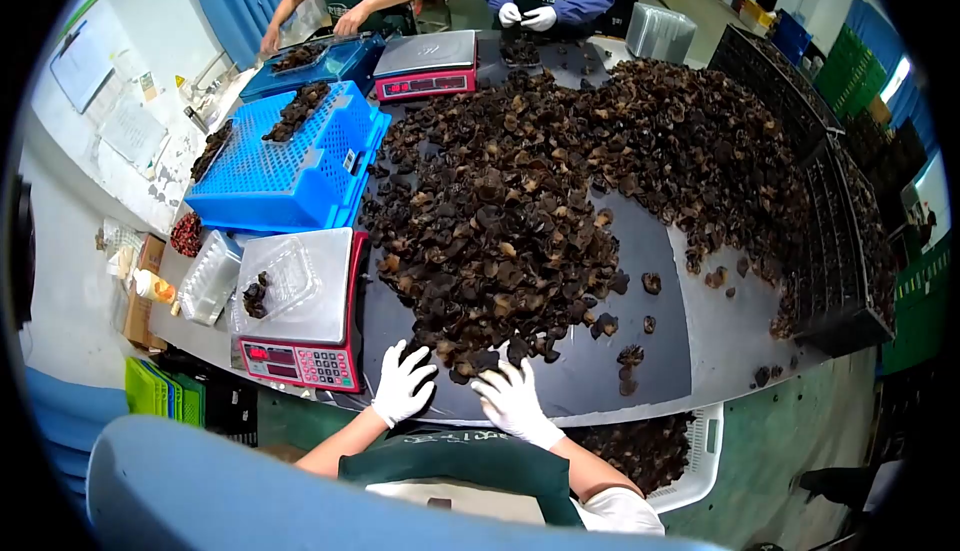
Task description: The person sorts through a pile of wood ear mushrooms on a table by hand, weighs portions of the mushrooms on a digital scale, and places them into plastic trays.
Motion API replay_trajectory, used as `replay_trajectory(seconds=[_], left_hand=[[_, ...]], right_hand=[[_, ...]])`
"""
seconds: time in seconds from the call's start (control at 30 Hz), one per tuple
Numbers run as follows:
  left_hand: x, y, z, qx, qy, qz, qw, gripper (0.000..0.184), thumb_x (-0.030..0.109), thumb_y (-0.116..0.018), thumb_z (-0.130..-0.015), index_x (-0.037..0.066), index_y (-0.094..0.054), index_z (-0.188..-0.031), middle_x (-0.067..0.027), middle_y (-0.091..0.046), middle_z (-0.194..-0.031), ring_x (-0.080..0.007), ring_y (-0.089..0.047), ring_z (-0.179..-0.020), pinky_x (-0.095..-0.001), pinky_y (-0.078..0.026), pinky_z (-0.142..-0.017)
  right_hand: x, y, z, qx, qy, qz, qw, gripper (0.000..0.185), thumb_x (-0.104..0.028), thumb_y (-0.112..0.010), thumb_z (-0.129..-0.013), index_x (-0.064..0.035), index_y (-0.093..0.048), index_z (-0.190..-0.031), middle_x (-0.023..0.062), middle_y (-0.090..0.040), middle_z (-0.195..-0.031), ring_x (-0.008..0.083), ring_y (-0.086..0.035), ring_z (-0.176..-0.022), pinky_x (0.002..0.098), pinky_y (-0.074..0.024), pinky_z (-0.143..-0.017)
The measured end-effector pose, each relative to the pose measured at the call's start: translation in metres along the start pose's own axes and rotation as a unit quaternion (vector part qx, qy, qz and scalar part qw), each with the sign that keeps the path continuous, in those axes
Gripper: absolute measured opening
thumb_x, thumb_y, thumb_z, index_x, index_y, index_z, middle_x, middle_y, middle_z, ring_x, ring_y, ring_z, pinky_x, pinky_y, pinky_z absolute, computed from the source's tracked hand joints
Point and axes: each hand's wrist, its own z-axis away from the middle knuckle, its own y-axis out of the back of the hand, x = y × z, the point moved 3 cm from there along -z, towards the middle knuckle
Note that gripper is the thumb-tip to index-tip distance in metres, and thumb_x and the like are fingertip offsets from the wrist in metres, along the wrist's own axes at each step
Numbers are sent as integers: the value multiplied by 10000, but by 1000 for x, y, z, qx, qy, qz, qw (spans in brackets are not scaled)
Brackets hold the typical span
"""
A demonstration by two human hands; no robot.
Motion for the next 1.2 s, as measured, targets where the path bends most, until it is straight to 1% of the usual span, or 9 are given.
replay_trajectory(seconds=[0.13,0.2,0.33,0.47,0.63,0.7,0.8,1.03,1.2], left_hand=[[-1,9,-4,49,71,35,996,522,244,-732,-753,151,-600,-1249,-208,-417,-1427,-497,-341,-1310,-578,-301,-1075],[15,18,-24,0,82,18,996,651,328,-742,-756,154,-541,-1350,-249,-300,-1502,-517,-298,-1333,-589,-282,-1085],[2,-12,-14,-59,-28,33,997,533,307,-720,-737,166,-619,-1242,-233,-387,-1447,-483,-353,-1311,-580,-314,-1060],[-15,1,13,-21,-22,50,998,319,226,-725,-722,96,-687,-1011,-217,-515,-1304,-451,-443,-1225,-539,-371,-1025],[-21,-4,26,-3,10,141,990,326,193,-742,-724,81,-661,-1019,-221,-490,-1328,-435,-455,-1221,-512,-389,-1010],[-25,-11,25,-5,11,177,984,332,188,-747,-719,78,-658,-1019,-226,-488,-1325,-429,-459,-1218,-504,-392,-1010],[-27,-13,23,-17,29,162,986,342,192,-746,-727,81,-646,-1035,-231,-469,-1337,-420,-459,-1224,-483,-392,-1023],[-30,-2,26,-67,86,194,975,340,184,-725,-771,87,-620,-1079,-229,-421,-1387,-423,-451,-1254,-470,-406,-1041],[-41,-4,29,-42,108,213,970,350,103,-658,-805,73,-572,-1143,-215,-465,-1325,-420,-534,-1150,-443,-461,-986]], right_hand=[[8,8,-11,93,-92,13,991,461,-214,-703,-735,-176,-626,-1188,88,-532,-1261,343,-432,-1227,578,-233,-1094],[5,4,-26,57,-176,39,982,687,-325,-702,-743,-162,-500,-1379,148,-371,-1477,402,-314,-1339,620,-211,-1092],[-22,-28,-27,-88,-92,-7,992,708,-337,-690,-764,-172,-460,-1413,141,-487,-1372,348,-451,-1218,628,-248,-1071],[-21,-20,-18,-26,-86,22,996,609,-313,-687,-770,-187,-535,-1346,32,-558,-1223,271,-459,-1232,634,-249,-1047],[-7,20,-32,131,-204,-46,969,399,-211,-705,-780,-181,-644,-1174,2,-641,-1092,241,-515,-1128,581,-223,-1062],[1,34,-59,162,-195,-18,967,303,-112,-684,-777,-138,-671,-1079,21,-655,-1035,242,-566,-1018,457,-327,-975],[13,41,-111,196,-152,4,969,243,-128,-671,-814,-161,-681,-1055,6,-648,-940,210,-586,-933,467,-322,-965],[46,-14,-187,-27,-171,188,967,346,-194,-604,-844,-88,-628,-1172,78,-589,-966,262,-570,-953,578,-264,-1088],[55,12,-169,140,-176,18,974,167,-147,-674,-793,-179,-697,-955,-9,-698,-941,198,-625,-993,487,-275,-1060]])
